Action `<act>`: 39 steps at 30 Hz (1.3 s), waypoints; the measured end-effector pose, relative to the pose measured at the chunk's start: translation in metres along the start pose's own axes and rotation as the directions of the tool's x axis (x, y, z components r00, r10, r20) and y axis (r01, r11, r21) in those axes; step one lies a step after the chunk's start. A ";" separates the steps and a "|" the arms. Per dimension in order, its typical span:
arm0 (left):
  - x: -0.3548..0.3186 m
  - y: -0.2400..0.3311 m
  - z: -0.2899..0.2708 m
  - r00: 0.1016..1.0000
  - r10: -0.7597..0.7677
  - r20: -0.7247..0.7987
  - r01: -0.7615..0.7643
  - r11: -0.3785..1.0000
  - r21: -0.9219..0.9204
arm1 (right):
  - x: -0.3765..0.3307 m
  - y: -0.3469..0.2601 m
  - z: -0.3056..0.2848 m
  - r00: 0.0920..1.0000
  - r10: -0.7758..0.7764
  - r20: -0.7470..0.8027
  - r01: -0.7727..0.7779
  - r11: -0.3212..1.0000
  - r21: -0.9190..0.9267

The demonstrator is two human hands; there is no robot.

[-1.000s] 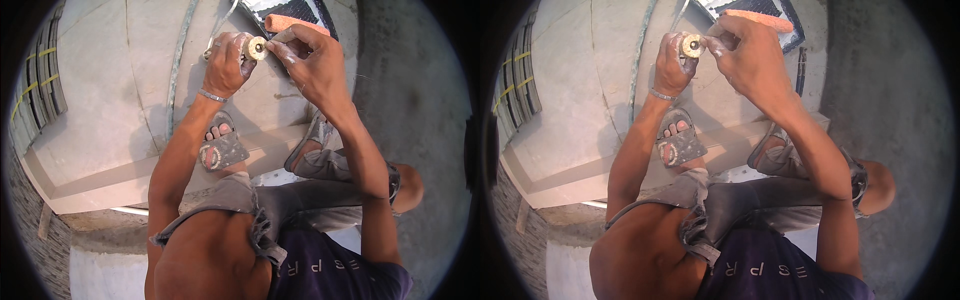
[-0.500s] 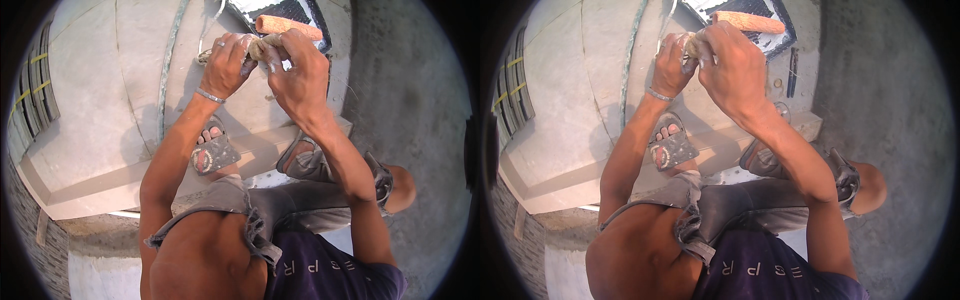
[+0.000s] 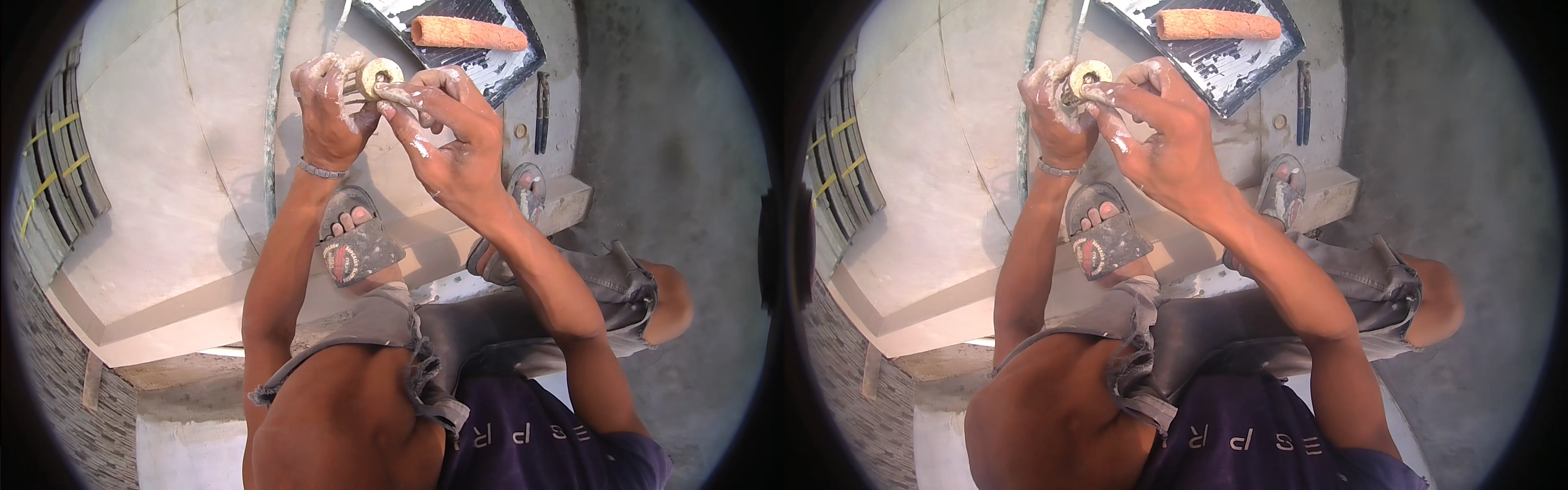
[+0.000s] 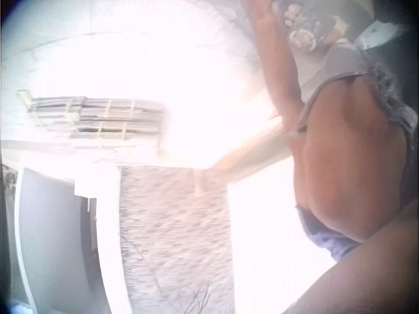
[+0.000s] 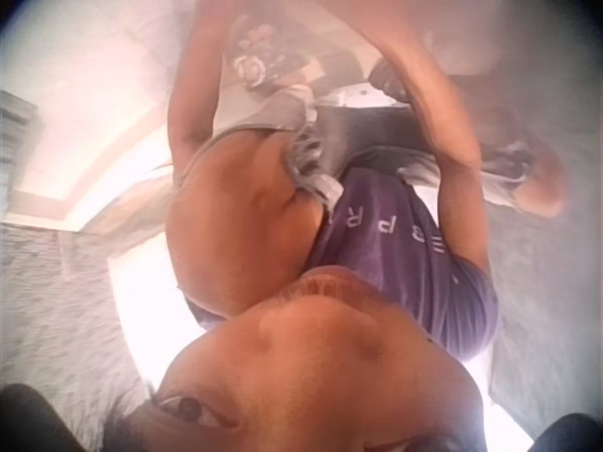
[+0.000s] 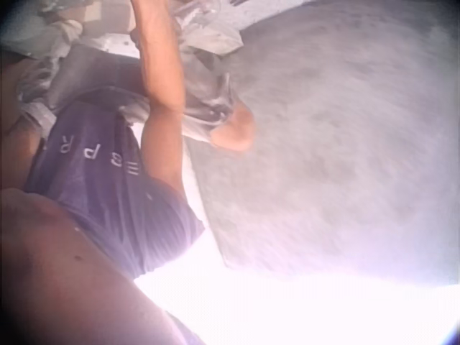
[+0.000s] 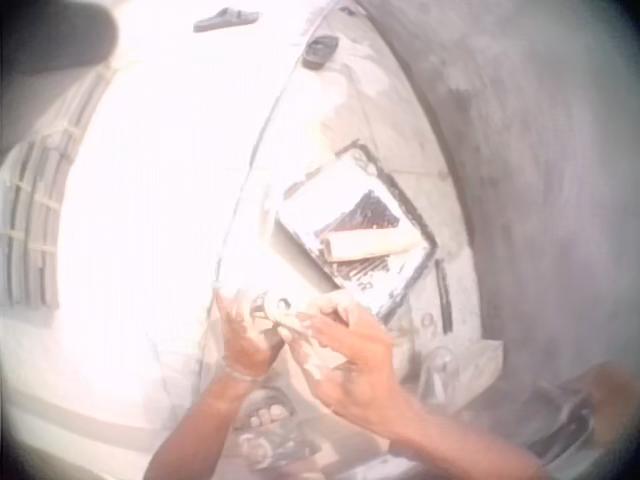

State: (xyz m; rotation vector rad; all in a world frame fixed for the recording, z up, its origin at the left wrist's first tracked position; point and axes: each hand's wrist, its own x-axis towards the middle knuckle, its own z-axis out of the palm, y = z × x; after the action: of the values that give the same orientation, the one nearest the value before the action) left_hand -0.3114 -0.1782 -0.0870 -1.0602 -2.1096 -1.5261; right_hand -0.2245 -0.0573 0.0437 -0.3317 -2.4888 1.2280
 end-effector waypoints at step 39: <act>-0.003 0.035 -0.035 0.946 -0.320 -0.044 0.322 0.946 0.037 | 0.006 -0.042 0.014 0.951 0.278 0.138 -0.300 0.936 0.184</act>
State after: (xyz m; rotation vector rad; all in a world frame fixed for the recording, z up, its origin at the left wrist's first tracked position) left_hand -0.2896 -0.2062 -0.0527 -0.6897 -2.3669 -1.6164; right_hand -0.2378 -0.0905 0.0705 -0.6094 -2.4372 1.6446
